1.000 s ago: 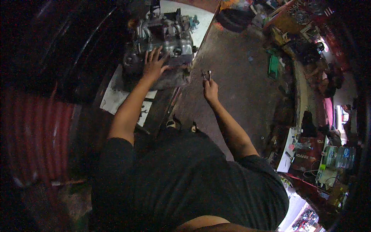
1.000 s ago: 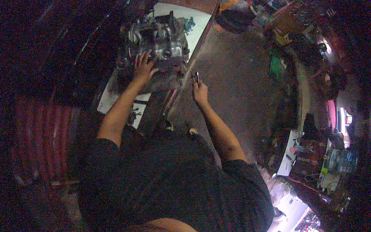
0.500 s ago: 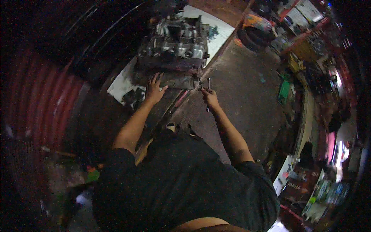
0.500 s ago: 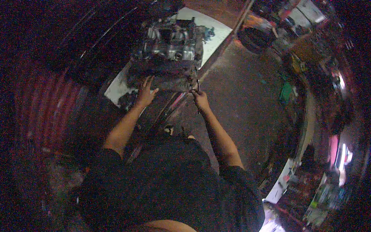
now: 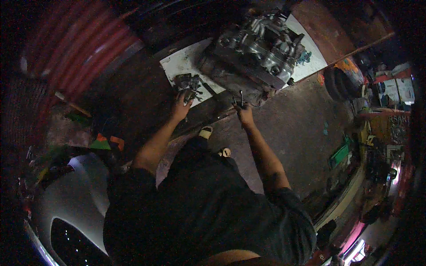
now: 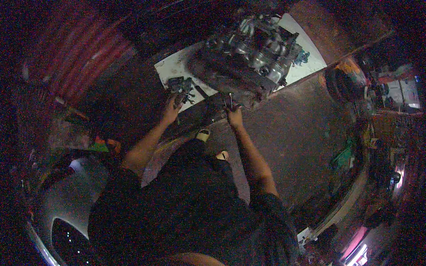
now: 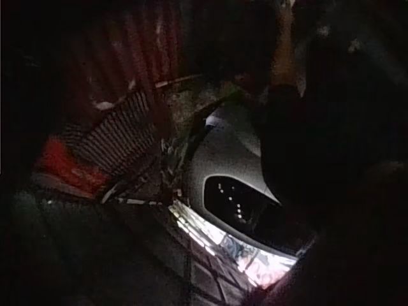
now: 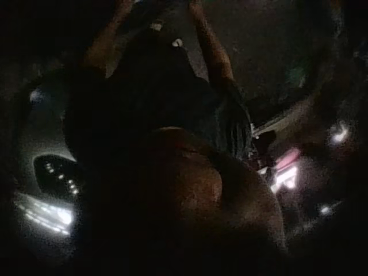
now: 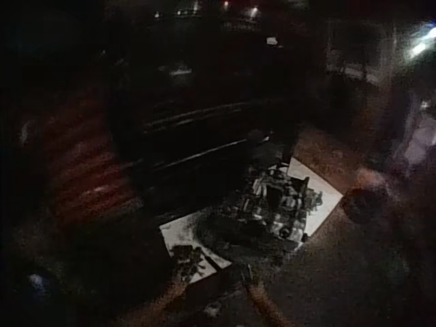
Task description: The person uses a wrench to loosen and remove bolts from a metallic engine block resting on a workbench. They repeatedly turn the wrench on different bolt locations and reposition the engine block to access various sides.
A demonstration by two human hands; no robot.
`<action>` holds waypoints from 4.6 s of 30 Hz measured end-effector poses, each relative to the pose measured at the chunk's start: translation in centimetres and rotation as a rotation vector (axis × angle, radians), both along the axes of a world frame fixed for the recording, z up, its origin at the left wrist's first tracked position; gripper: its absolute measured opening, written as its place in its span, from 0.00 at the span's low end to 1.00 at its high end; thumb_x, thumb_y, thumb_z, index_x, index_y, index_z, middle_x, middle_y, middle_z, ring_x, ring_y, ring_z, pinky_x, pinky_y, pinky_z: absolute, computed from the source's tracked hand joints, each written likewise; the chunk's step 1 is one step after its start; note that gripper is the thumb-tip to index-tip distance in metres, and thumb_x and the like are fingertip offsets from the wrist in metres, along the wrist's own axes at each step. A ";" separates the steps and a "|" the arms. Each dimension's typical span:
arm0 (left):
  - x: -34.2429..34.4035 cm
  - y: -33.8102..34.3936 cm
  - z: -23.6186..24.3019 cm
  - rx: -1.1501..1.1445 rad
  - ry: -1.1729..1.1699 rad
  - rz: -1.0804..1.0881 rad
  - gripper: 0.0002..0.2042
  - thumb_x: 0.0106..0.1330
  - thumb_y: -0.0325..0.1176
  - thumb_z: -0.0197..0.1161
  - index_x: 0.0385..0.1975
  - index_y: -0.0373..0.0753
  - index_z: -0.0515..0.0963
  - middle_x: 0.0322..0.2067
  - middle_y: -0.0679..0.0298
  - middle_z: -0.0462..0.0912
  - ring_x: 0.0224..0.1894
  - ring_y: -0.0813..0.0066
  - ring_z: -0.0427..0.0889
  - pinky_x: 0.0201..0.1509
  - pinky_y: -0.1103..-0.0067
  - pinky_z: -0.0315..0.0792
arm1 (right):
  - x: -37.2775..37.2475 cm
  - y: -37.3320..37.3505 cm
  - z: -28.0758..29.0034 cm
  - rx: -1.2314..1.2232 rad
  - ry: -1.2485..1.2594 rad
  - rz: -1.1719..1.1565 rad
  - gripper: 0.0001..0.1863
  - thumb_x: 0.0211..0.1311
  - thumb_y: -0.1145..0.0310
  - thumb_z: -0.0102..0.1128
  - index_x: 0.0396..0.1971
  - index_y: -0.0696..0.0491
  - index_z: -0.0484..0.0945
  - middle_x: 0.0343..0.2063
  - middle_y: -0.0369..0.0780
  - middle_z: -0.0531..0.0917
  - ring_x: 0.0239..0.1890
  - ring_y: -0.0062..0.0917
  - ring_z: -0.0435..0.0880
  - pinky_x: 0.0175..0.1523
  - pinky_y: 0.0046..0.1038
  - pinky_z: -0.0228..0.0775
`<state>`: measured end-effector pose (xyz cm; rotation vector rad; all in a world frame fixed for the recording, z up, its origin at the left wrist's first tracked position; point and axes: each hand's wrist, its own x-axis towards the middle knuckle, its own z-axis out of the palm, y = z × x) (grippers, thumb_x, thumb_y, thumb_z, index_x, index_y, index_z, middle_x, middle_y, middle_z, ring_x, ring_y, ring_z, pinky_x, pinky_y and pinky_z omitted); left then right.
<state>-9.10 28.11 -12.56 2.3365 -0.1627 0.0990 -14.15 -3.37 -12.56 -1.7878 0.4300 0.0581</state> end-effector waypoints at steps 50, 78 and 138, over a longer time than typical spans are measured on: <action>7.9 -18.5 9.7 -0.481 -0.057 0.016 0.30 0.66 0.43 0.58 0.64 0.37 0.59 0.63 0.51 0.62 0.66 0.57 0.60 0.67 0.68 0.54 | -2.2 -17.4 3.1 -0.124 -0.302 -0.568 0.22 0.68 0.56 0.50 0.49 0.62 0.73 0.33 0.39 0.77 0.36 0.24 0.74 0.44 0.25 0.67; 25.8 -16.4 11.4 -0.523 -0.371 -0.320 0.37 0.63 0.63 0.48 0.57 0.32 0.67 0.60 0.52 0.66 0.64 0.58 0.63 0.67 0.68 0.54 | 10.6 -11.2 10.5 -0.276 -0.554 -1.088 0.27 0.67 0.54 0.48 0.51 0.66 0.66 0.46 0.51 0.73 0.49 0.39 0.71 0.57 0.36 0.59; 28.8 -16.8 12.9 -0.111 0.074 -0.044 0.42 0.62 0.68 0.38 0.55 0.31 0.70 0.57 0.40 0.69 0.60 0.46 0.67 0.62 0.64 0.60 | 10.9 -11.5 9.8 -0.233 -0.573 -1.175 0.27 0.65 0.56 0.53 0.49 0.67 0.67 0.42 0.50 0.74 0.46 0.39 0.72 0.55 0.35 0.61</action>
